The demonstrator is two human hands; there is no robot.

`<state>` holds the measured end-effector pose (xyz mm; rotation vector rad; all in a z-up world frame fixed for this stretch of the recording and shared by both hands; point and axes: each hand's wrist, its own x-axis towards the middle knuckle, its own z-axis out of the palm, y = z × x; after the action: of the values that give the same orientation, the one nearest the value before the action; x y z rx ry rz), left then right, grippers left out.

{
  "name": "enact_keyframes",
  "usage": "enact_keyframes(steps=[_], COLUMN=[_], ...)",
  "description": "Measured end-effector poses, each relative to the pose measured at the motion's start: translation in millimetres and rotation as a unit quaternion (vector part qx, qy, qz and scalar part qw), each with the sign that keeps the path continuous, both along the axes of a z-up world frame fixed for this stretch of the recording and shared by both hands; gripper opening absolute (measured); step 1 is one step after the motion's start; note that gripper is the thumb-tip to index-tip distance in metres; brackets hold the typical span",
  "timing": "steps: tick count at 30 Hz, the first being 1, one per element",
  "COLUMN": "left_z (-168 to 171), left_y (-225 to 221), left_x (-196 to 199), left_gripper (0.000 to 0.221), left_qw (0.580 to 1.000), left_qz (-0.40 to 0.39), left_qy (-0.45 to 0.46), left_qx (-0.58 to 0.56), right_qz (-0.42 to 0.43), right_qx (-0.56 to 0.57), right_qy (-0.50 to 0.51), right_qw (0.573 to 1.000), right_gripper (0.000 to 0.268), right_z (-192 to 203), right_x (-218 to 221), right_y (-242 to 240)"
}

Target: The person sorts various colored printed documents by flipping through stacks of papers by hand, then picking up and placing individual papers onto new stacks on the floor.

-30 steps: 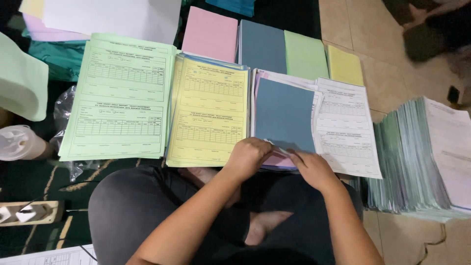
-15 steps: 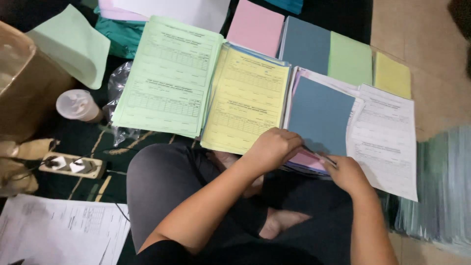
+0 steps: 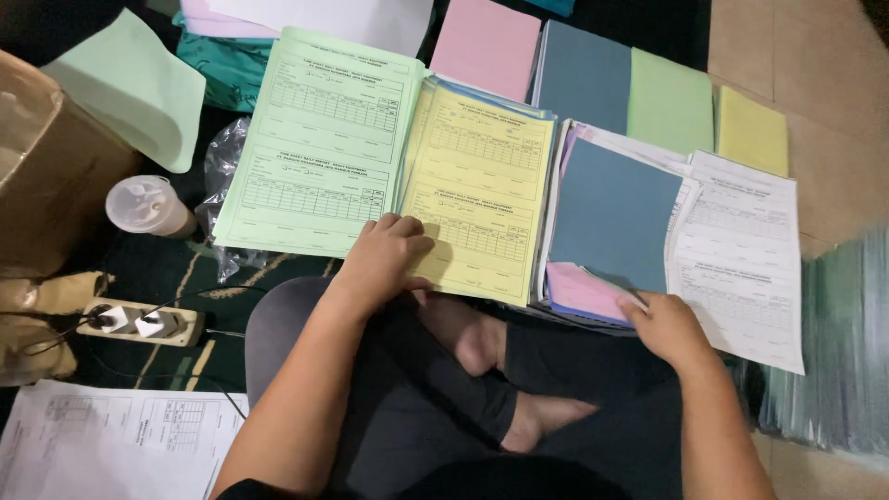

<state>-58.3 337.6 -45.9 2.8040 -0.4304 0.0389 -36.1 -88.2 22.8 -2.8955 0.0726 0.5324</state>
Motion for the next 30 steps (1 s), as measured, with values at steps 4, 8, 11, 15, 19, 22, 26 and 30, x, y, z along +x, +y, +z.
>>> enact_keyframes(steps=[4, 8, 11, 15, 19, 22, 26, 30], left_z=[7, 6, -5, -8, -19, -10, -2, -12], left_y=[4, 6, 7, 7, 9, 13, 16, 17], left_x=[-2, -2, -3, -10, -9, -6, -4, -2], left_gripper=[0.057, 0.041, 0.028, 0.027, 0.02, 0.015, 0.012, 0.006], left_qw=[0.999, 0.998, 0.995, 0.986, 0.984, 0.984, 0.992, 0.984], left_qz=[-0.006, -0.007, -0.005, -0.017, -0.022, -0.03, -0.013, -0.006], left_qy=[0.026, 0.039, 0.02, 0.015, -0.042, -0.01, 0.048, -0.052], left_qx=[-0.024, -0.05, -0.098, -0.167, -0.174, -0.175, -0.115, -0.169], right_qz=[-0.016, -0.036, -0.043, -0.09, -0.011, 0.1, 0.197, 0.245], right_qx=[-0.005, 0.03, 0.006, -0.013, -0.118, -0.093, 0.002, 0.023], right_qy=[0.005, 0.0, -0.024, -0.159, -0.325, -0.307, -0.213, -0.178], right_qw=[1.0, 0.999, 0.999, 0.983, 0.938, 0.942, 0.957, 0.953], right_gripper=[0.046, 0.044, 0.045, 0.043, 0.032, 0.034, 0.05, 0.051], right_z=[-3, 0, -9, 29, 75, 54, -13, -52], right_x=[2, 2, 20, 31, 9, 7, 5, -12], right_y=[-2, -5, -35, -58, 60, 139, 190, 206])
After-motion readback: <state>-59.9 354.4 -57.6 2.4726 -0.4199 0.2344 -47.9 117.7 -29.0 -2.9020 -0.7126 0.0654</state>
